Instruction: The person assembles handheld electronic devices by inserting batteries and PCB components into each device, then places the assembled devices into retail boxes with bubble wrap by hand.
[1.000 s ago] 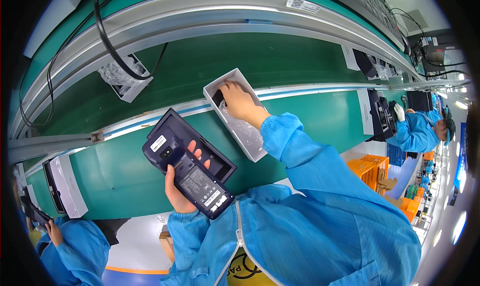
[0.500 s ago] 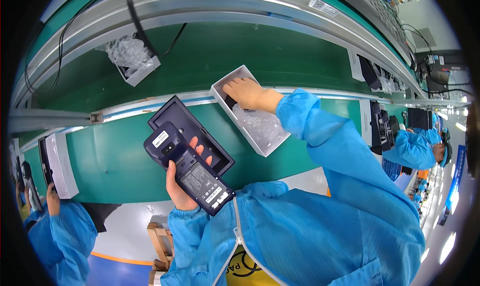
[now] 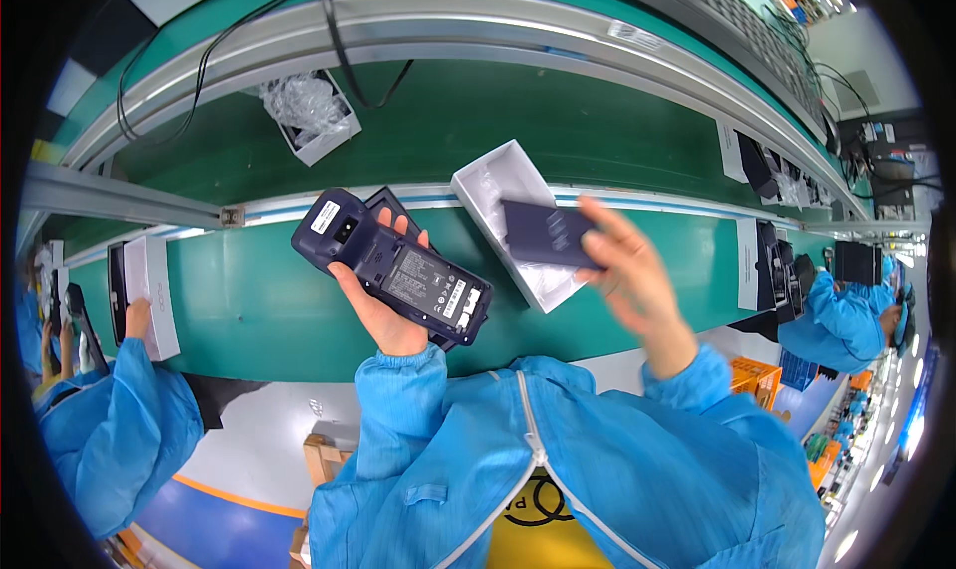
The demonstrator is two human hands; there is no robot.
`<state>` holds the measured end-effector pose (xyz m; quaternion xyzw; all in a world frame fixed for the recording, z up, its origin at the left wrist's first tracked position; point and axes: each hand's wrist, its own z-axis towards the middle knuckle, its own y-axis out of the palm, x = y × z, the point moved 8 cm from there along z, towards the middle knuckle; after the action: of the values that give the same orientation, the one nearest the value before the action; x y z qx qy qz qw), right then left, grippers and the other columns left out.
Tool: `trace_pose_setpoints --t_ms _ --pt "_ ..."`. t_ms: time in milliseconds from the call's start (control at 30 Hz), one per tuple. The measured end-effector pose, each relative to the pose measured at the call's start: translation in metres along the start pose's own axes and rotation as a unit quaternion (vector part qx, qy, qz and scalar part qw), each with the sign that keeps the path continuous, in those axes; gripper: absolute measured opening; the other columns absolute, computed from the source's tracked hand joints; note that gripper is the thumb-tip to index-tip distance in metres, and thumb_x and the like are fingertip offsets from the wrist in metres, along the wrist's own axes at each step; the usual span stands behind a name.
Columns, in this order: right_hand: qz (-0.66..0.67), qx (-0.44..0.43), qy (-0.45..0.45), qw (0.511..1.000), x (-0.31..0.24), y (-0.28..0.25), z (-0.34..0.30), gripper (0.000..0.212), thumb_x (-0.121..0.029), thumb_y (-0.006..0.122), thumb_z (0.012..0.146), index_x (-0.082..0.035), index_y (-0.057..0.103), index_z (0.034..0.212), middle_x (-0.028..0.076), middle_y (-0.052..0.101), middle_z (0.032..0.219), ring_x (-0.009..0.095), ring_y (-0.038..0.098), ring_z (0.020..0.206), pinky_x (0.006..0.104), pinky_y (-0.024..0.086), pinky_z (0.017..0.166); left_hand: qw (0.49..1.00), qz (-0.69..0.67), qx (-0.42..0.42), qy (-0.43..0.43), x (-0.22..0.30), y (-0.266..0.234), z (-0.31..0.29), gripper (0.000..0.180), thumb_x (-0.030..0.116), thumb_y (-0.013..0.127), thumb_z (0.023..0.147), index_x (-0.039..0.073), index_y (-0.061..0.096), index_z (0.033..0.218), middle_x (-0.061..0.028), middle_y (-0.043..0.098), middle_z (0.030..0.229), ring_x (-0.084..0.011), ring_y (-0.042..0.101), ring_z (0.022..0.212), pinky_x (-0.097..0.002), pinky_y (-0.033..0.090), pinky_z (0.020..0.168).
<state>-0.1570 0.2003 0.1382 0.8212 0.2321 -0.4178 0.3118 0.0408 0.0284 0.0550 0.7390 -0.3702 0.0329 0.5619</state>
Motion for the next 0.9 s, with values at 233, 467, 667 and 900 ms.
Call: trace_pose_setpoints --t_ms 233,467,667,900 --pt "0.125 0.007 -0.009 0.992 0.054 0.072 -0.031 0.056 -0.009 0.057 0.097 0.002 0.033 0.146 0.011 0.057 0.116 0.018 0.061 0.107 0.0347 0.054 0.093 0.996 0.063 -0.057 0.027 -0.009 0.041 -0.007 0.077 0.070 0.031 0.094 0.012 0.038 0.144 -0.0142 0.052 0.134 -0.0272 0.051 0.123 -0.0509 0.044 0.103" --pt "0.022 -0.025 -0.029 0.999 0.050 0.072 -0.042 0.061 -0.003 0.059 0.093 0.003 0.030 0.147 0.014 0.058 0.112 0.019 0.064 0.100 0.0312 0.056 0.086 0.996 0.061 -0.069 0.021 -0.011 0.050 -0.013 0.070 0.063 0.035 0.097 0.011 0.037 0.143 -0.0153 0.051 0.134 -0.0269 0.051 0.124 -0.0519 0.045 0.103" --pt "-0.030 -0.044 0.001 0.999 0.044 0.071 -0.042 0.063 -0.002 0.062 0.092 0.004 0.030 0.147 0.012 0.062 0.100 0.018 0.067 0.086 0.0285 0.056 0.078 0.993 0.076 -0.090 0.010 -0.006 0.050 -0.015 0.058 0.046 0.044 0.099 0.007 0.039 0.142 -0.0162 0.051 0.135 -0.0268 0.050 0.125 -0.0503 0.045 0.104" --pt "-0.132 -0.056 0.022 0.989 0.038 0.075 -0.044 0.064 -0.003 0.065 0.090 0.001 0.034 0.147 0.008 0.061 0.091 0.014 0.064 0.073 0.0263 0.053 0.066 0.995 0.015 -0.096 -0.033 -0.012 0.046 -0.021 0.053 0.035 0.049 0.098 0.004 0.039 0.140 -0.0171 0.050 0.136 -0.0265 0.049 0.127 -0.0489 0.045 0.104"
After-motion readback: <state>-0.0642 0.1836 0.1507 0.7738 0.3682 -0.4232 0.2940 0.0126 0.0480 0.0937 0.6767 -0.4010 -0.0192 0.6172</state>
